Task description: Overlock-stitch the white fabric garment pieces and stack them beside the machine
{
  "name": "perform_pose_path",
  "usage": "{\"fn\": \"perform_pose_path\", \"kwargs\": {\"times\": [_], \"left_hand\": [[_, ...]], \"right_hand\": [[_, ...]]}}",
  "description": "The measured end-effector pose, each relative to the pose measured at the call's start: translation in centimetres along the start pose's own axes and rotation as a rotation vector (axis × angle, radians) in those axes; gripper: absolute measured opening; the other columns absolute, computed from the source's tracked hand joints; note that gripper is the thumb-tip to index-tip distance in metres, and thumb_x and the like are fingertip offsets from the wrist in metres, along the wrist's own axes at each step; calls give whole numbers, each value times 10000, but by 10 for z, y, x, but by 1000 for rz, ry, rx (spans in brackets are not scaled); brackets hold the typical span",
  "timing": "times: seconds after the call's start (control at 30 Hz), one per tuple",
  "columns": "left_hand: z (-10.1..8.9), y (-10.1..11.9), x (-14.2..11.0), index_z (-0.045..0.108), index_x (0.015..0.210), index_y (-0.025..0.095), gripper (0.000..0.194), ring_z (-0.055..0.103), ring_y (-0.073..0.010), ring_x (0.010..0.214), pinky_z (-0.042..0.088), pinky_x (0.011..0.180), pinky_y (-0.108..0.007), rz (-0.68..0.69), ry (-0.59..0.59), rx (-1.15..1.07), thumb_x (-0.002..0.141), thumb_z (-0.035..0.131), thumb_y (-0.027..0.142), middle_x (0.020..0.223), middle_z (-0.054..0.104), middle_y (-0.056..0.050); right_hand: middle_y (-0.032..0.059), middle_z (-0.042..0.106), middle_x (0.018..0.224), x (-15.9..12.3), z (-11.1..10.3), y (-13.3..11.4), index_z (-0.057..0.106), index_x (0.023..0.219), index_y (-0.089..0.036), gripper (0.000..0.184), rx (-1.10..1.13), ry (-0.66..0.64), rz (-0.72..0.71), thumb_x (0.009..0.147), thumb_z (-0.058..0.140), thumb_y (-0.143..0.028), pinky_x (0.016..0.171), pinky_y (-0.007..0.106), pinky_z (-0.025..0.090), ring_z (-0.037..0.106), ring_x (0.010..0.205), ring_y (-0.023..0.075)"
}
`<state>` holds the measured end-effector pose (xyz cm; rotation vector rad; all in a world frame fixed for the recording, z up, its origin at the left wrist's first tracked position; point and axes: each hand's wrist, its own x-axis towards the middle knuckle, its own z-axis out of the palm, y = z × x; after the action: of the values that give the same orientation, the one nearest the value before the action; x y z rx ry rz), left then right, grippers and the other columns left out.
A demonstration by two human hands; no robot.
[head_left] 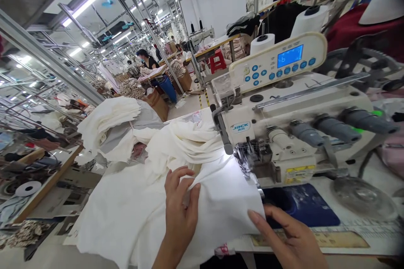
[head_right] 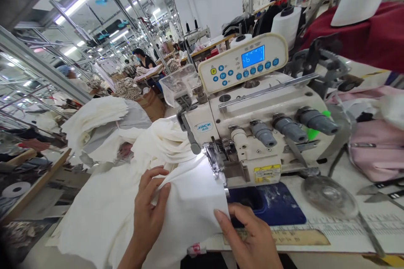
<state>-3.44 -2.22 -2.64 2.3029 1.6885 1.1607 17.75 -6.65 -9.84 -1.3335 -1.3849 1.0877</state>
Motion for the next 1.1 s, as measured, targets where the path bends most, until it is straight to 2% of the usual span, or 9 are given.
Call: {"fn": "perform_pose_path", "kwargs": {"times": [0.13, 0.33, 0.4, 0.5, 0.57, 0.63, 0.7, 0.83, 1.1], "left_hand": [[1, -3, 18, 550, 872, 212, 94, 516, -218, 1097, 359, 1031, -493, -1, 13, -28, 924, 482, 175, 1072, 563, -68], [8, -11, 51, 574, 891, 192, 117, 529, -228, 1077, 462, 920, -406, -43, 34, -26, 936, 467, 208, 1067, 559, -92], [12, -4, 55, 574, 969, 174, 118, 513, -249, 1090, 449, 941, -445, 19, 134, 110, 924, 465, 164, 1086, 541, -118], [18, 20, 46, 521, 1127, 148, 279, 488, -260, 1134, 444, 960, -451, 236, 256, 213, 875, 457, 46, 1140, 508, -151], [23, 40, 33, 481, 1173, 148, 345, 495, -250, 1139, 471, 951, -409, 313, 123, 92, 843, 500, 48, 1157, 513, -150], [27, 54, 22, 463, 1167, 156, 373, 500, -255, 1139, 476, 966, -411, 269, -75, -47, 810, 561, 108, 1159, 527, -143], [29, 58, 16, 463, 1132, 168, 372, 498, -267, 1147, 445, 1012, -451, 200, -181, -115, 781, 584, 146, 1154, 537, -135], [29, 51, 23, 468, 1078, 188, 337, 494, -272, 1149, 412, 1031, -480, 180, -220, -145, 759, 560, 136, 1111, 549, -111], [33, 43, 43, 471, 1014, 204, 264, 521, -259, 999, 473, 862, -427, 115, -237, -111, 768, 560, 172, 1030, 541, -90]], "right_hand": [[-29, 698, 768, 4, 0, 0, 677, 800, -214, 276, 3, -11, -12, 890, 571, -452, 590, 108, 483, 657, 695, 124], [-29, 722, 833, 8, -1, -9, 715, 827, -227, 249, 11, 47, -31, 868, 601, -444, 680, 119, 493, 669, 739, 133], [-25, 720, 817, 8, -2, -12, 720, 804, -228, 243, -7, 76, -43, 859, 611, -439, 682, 128, 492, 666, 731, 138], [-19, 711, 808, 8, -3, -11, 710, 805, -226, 219, -12, 74, -76, 860, 614, -414, 684, 137, 488, 663, 724, 140], [-19, 686, 780, 8, -3, -8, 685, 791, -218, 207, 2, 79, -97, 863, 613, -398, 680, 136, 482, 649, 715, 135], [-17, 645, 742, 7, -3, -6, 654, 762, -207, 210, 11, 89, -121, 866, 609, -383, 668, 136, 475, 629, 716, 134], [-15, 612, 718, 6, -2, -4, 633, 742, -201, 222, 16, 89, -126, 871, 601, -378, 639, 140, 465, 603, 695, 131], [-17, 617, 723, 8, 0, -7, 619, 723, -199, 238, 23, 113, -102, 867, 605, -388, 637, 146, 443, 568, 664, 119], [-21, 494, 525, 18, 0, -26, 554, 529, -197, 449, -62, 244, 2, 836, 570, -525, 550, 191, 413, 470, 515, 125]]}}
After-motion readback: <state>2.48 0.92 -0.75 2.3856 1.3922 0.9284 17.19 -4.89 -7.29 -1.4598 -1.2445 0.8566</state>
